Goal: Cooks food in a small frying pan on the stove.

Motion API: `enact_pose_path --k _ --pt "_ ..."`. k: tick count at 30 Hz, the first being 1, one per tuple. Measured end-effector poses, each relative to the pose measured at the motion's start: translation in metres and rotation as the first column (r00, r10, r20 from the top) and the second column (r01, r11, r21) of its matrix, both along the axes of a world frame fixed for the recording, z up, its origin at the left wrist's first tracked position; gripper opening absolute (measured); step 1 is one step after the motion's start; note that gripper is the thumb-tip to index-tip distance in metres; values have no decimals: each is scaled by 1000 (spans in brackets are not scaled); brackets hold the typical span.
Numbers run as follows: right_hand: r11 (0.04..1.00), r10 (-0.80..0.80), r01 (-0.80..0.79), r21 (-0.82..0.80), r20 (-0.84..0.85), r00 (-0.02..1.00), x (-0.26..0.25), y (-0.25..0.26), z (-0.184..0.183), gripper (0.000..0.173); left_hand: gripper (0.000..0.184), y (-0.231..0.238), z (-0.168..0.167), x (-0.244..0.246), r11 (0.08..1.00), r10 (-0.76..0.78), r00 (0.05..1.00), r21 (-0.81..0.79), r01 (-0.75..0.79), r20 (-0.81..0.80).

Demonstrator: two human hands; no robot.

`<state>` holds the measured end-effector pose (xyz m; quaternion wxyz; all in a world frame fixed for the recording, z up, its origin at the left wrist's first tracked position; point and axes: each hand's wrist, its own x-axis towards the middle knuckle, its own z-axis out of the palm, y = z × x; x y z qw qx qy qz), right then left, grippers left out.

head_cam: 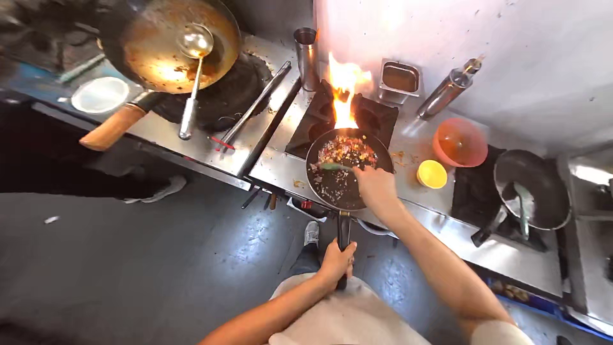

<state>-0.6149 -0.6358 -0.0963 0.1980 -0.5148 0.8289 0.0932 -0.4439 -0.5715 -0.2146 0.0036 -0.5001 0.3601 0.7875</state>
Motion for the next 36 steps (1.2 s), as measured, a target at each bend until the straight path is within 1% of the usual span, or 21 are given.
enact_pose_path --k 2,4,6,7,8,11,12,15,16,18,19,21,23,25,27,28,30,32,33,35,36 --pt "995 -8 7 -95 -12 1000 -12 -10 -15 46 21 -10 -1 -6 995 22 1000 -94 -21 0" --pt "980 -26 18 -197 -37 999 -29 8 -7 47 15 -15 35 7 995 26 998 -94 -31 -52" --pt "943 -35 -7 -331 -121 992 -52 45 10 45 16 -16 76 23 997 14 997 -77 -19 -71" --pt "929 -50 -7 -370 -145 988 -64 56 20 41 15 -27 83 19 994 -4 997 -111 -5 -77" --pt "939 -71 14 -343 -154 986 -72 65 29 40 15 -39 81 9 988 -24 997 -151 13 -71" --pt "969 -147 107 -220 -172 974 -81 75 48 45 13 -70 55 -28 978 -8 995 -210 -13 -98" --pt "967 -151 104 -234 -193 970 -81 81 55 46 13 -69 55 -27 976 -7 994 -215 -17 -108" --pt "966 -65 -2 -258 -250 966 -73 105 70 47 21 -40 55 13 982 -34 995 -191 16 -91" --pt "972 -30 -32 -233 -255 967 -66 106 69 48 21 -37 49 19 985 -29 996 -172 14 -86" --pt "997 -10 -6 -80 -195 981 -42 97 59 45 18 -35 33 20 992 -25 997 -125 15 -74" --pt "999 -36 35 -12 -160 986 -34 84 49 42 18 -43 23 16 993 -29 997 -115 20 -77" --pt "993 -107 114 35 -160 981 -31 47 26 37 18 -57 6 9 992 -54 995 -115 44 -86" --pt "982 -184 177 -64 -145 972 -36 10 -6 37 20 -69 -5 11 990 -89 992 -115 79 -88" --pt "964 -218 203 -169 -69 974 -41 -23 -43 45 21 -79 -15 11 987 -125 988 -117 113 -95" --pt "953 -184 178 -246 -3 983 -41 -45 -72 54 23 -98 -22 -1 979 -163 982 -139 149 -96" --pt "955 -150 150 -255 19 989 -39 -48 -76 59 25 -111 -23 -9 975 -179 979 -151 164 -93" --pt "969 -93 93 -228 11 996 -29 -38 -60 60 28 -137 -23 -21 972 -178 980 -172 162 -85" --pt "979 -124 114 -171 -51 991 -18 -21 -31 53 35 -142 -14 -11 977 -181 979 -133 169 -88" --pt "978 -163 148 -145 -98 982 -17 -20 -20 50 37 -135 -5 -2 983 -178 979 -73 171 -102" --pt "960 -252 230 -160 -135 958 -17 -33 -15 46 27 -125 6 6 984 -154 980 73 164 -127" --pt "945 -291 266 -192 -118 949 -15 -39 -21 46 25 -127 2 2 985 -143 981 82 155 -134"
